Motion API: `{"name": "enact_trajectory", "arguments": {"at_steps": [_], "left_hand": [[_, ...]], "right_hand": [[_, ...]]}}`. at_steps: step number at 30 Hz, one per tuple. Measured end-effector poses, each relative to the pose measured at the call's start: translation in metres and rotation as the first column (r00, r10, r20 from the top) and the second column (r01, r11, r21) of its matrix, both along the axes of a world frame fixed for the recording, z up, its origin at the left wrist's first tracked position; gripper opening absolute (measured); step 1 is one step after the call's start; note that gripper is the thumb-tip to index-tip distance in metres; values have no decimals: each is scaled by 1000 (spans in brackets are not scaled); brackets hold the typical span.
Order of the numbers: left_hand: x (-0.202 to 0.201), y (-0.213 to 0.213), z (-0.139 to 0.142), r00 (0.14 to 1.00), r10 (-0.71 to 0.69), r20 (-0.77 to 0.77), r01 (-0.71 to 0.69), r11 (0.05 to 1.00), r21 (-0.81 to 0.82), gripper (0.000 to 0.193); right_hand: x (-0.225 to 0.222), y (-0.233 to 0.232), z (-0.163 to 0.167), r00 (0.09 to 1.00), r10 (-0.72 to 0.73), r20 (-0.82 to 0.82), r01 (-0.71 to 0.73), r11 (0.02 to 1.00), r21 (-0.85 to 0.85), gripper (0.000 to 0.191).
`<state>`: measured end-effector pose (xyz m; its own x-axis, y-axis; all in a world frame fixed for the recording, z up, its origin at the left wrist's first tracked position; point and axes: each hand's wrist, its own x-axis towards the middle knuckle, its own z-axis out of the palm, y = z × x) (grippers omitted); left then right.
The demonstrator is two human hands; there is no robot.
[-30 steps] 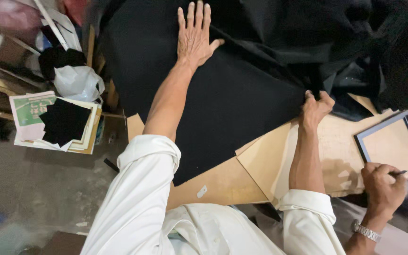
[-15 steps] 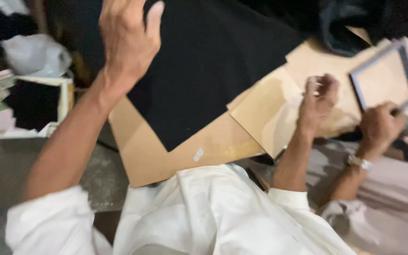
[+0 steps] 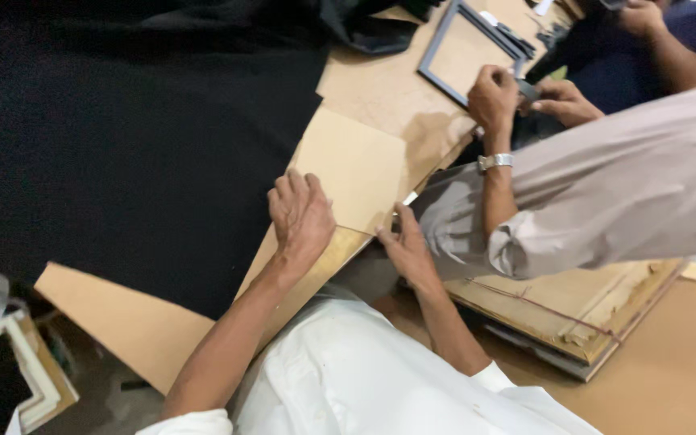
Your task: The person assembles picture frames by placing black fabric strips along the edges of a cardboard backing, smoothing them, and trimming excess with a utility knife. The person repeats this process for multiple frames, handling cardboard backings, fabric strips, and a utility knife.
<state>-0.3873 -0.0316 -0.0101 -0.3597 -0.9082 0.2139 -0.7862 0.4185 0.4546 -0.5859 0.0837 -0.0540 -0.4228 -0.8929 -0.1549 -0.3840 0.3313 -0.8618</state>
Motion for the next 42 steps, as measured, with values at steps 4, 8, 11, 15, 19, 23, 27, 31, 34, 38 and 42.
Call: {"name": "enact_trajectory", "arguments": {"at_steps": [4,8,11,15,19,23,27,31,34,38,42], "left_hand": [[-5,-11,-13,983,46,-178,-20,990,143,48],[11,-16,-22,909,135,-395,67,886,458,46],[29,-8,-18,902,64,-427,172,854,492,48],[50,-16,0,865,175,-470,116,842,527,45],[39,-45,14,816,265,-514,58,847,529,41],[40,-53,23,746,361,-560,-32,859,512,38],[46,-59,33,656,424,-624,-106,871,481,35],[48,-75,45,564,451,-692,-167,883,440,31],[97,-67,45,496,442,-747,-207,896,393,29],[224,28,-9,395,457,-797,-258,888,381,26],[261,39,-60,546,339,-766,-373,917,140,35]], "right_hand": [[-13,18,-29,993,-110,33,112,991,-78,59],[-26,36,-43,954,-211,211,244,959,-146,53],[-14,52,-32,962,-241,125,258,955,-145,44],[23,54,5,985,-168,44,173,925,-338,41],[57,30,40,1000,16,16,-7,894,-449,41],[77,-10,60,940,230,-253,-336,755,-563,39],[96,-46,71,897,401,-187,-431,698,-571,39],[105,-80,77,796,605,-34,-569,728,-382,31],[120,-108,67,767,604,-218,-586,519,-623,29],[114,-157,41,687,661,-300,-699,491,-519,41],[122,-195,30,554,733,-394,-806,354,-475,51]]}}
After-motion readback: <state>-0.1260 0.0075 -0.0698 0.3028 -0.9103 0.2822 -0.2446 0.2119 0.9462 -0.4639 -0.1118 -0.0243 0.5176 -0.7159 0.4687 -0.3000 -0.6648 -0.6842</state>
